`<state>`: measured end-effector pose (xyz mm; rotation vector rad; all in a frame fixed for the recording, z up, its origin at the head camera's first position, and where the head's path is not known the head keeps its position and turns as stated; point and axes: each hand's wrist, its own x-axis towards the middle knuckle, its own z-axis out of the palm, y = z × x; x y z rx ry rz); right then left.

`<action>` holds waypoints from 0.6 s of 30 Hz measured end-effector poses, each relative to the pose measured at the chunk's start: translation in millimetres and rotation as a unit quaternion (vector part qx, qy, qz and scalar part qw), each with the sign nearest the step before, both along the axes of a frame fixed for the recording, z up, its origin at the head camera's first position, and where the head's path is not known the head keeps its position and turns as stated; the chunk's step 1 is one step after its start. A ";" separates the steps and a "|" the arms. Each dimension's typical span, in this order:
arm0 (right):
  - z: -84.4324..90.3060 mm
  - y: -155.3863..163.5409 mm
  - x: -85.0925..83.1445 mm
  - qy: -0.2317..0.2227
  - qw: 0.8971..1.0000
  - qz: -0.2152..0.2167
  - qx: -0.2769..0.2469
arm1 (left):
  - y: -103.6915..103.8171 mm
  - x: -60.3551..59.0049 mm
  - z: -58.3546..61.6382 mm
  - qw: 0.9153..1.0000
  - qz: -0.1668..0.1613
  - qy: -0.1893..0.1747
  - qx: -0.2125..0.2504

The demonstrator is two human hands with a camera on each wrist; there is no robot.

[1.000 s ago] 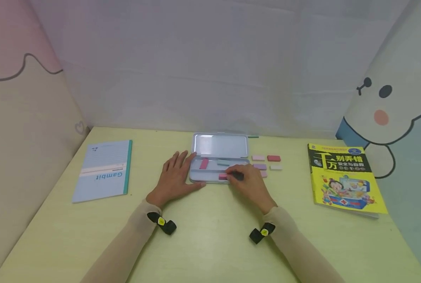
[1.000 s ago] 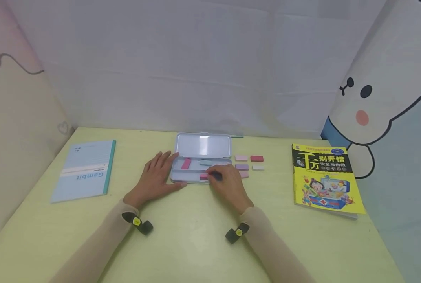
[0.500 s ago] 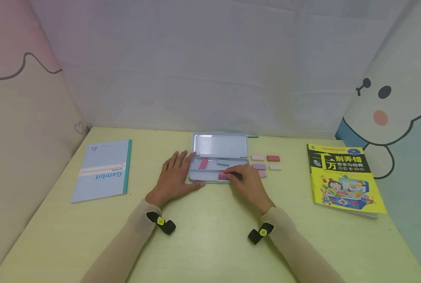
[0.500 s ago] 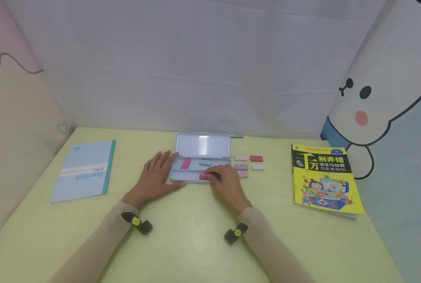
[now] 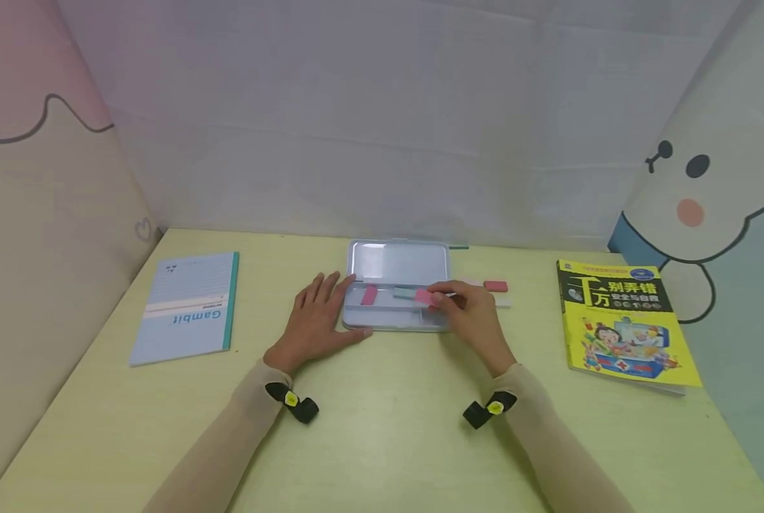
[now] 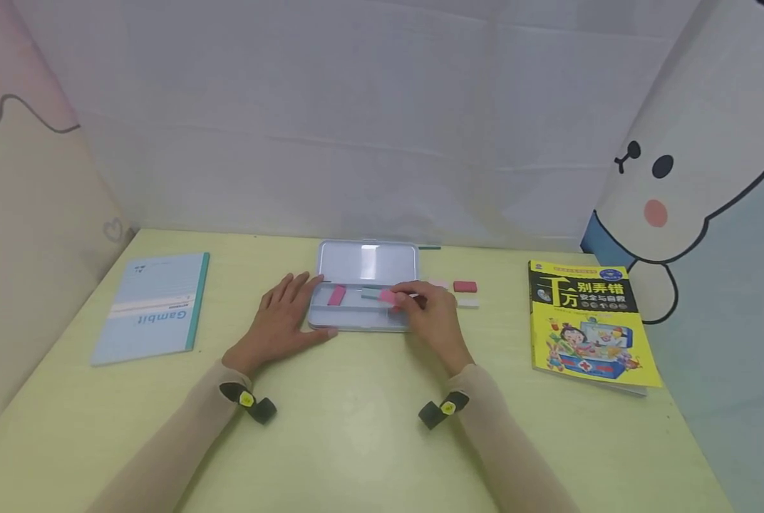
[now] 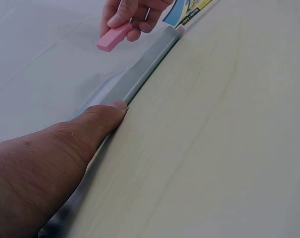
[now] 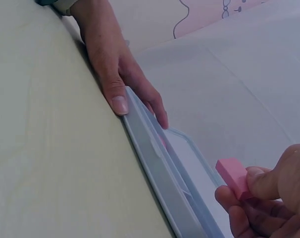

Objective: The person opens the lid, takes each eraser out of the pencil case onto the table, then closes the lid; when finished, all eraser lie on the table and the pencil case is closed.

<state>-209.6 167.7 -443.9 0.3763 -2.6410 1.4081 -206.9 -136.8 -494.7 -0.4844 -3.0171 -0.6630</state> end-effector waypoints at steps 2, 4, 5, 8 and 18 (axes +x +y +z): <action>2.3 3.9 -1.3 -0.027 1.000 -0.008 -0.009 | -0.4 0.2 -0.2 1.000 0.000 -0.001 0.001; 4.2 8.2 -2.6 -0.046 0.999 -0.013 -0.013 | -1.0 0.6 -0.4 1.000 0.001 -0.001 0.001; 5.4 10.2 -3.1 -0.052 0.998 -0.013 -0.018 | -1.3 0.6 -0.7 1.000 0.001 -0.001 0.000; 8.4 16.2 -5.0 -0.060 0.998 -0.009 -0.029 | -1.9 0.5 -1.6 1.000 0.002 0.000 -0.002; 17.2 29.0 -8.3 -0.099 0.995 -0.018 -0.019 | -1.7 0.2 -2.0 1.000 0.000 0.005 0.001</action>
